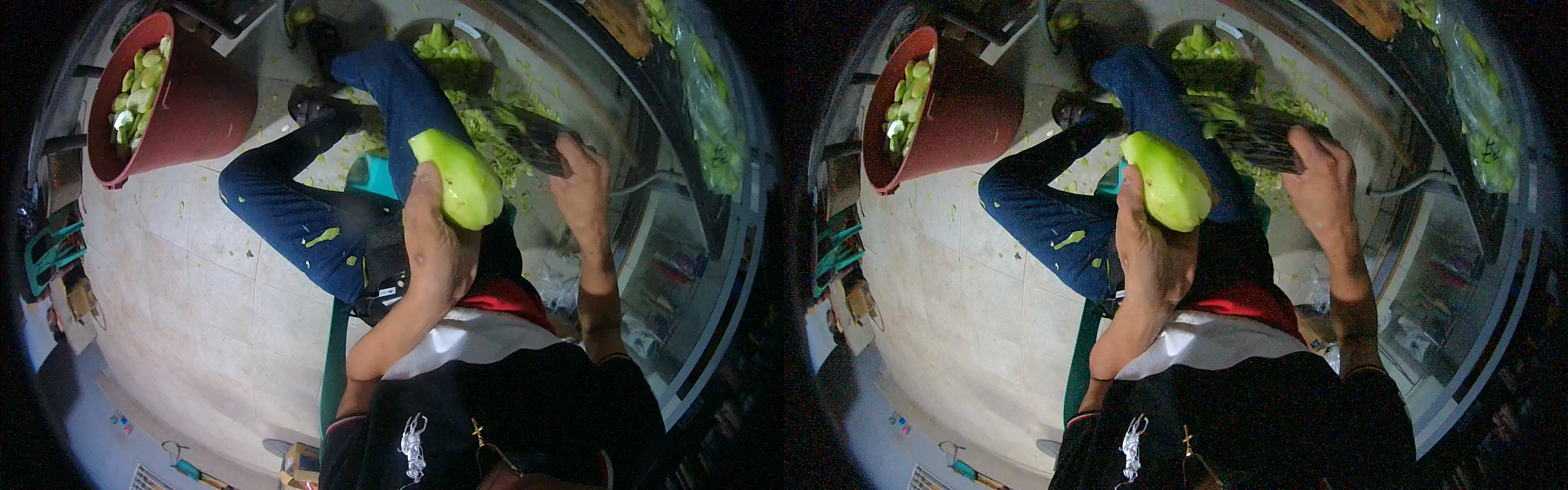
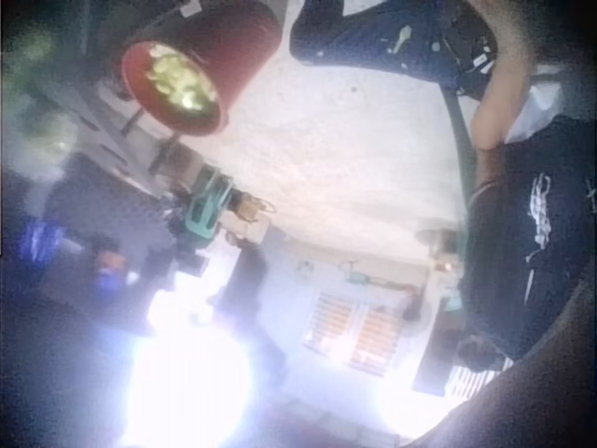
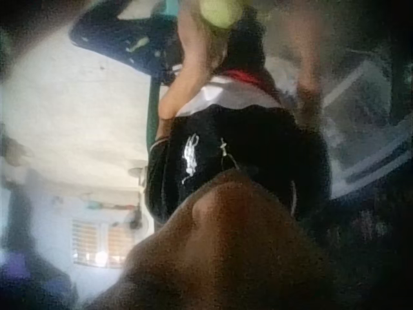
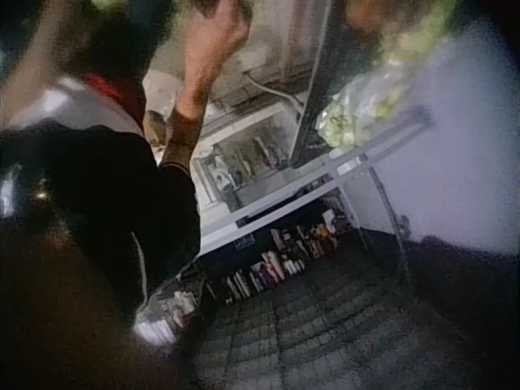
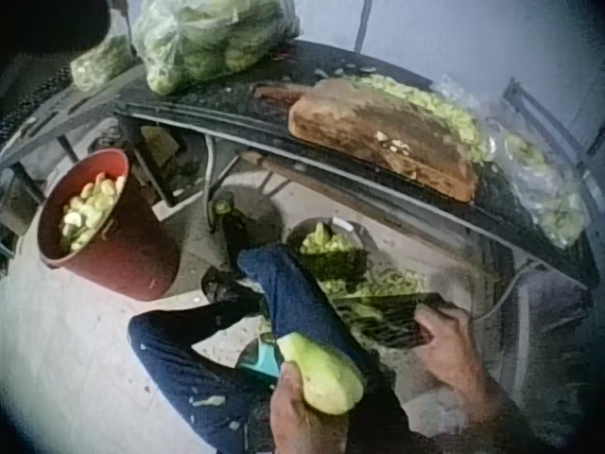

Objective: The person sits on the floor and uses a hand-held grater to shred green vegetables, occasionally using a large knife to trim or scrape the items.

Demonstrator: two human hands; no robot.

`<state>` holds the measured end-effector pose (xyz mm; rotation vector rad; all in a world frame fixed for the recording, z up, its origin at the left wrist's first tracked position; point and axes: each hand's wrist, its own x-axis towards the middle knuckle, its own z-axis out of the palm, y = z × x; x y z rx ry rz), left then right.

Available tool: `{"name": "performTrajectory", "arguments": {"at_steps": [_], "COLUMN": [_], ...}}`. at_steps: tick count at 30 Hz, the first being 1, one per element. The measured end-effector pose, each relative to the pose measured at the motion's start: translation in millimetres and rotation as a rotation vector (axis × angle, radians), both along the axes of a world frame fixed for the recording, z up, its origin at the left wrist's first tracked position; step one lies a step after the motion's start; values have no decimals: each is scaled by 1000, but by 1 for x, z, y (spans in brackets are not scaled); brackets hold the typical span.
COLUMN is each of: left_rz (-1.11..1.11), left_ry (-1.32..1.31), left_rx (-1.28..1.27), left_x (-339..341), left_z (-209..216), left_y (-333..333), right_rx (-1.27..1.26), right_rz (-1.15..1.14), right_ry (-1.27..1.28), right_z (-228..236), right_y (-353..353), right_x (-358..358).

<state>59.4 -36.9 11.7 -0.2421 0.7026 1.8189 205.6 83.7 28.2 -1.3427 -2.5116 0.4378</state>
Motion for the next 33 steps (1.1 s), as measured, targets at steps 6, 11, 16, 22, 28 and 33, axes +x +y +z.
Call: {"name": "performTrajectory", "arguments": {"at_steps": [6,11,16,22,28,33], "left_rz": [-113,-193,-174,-168,-75,-157], "left_ry": [-92,-149,-125,-77,-32,-17], "left_rx": [-36,-125,-113,-134,-83,147], "left_x": [-7,-10,-9,-11,-4,-1], "left_z": [2,3,-3,1,-2,-9], "left_y": [2,-1,-1,-1,0,-4], "right_rx": [65,89,122,125,93,-77], "right_rz": [349,442,466,453,338,96], "right_ry": [86,-19,1,-19,46,122], "right_z": [38,52,49,51,32,20], "right_y": [-26,-29,-29,-27,-21,-11], "right_x": [-9,-14,-13,-16,-13,1]}}
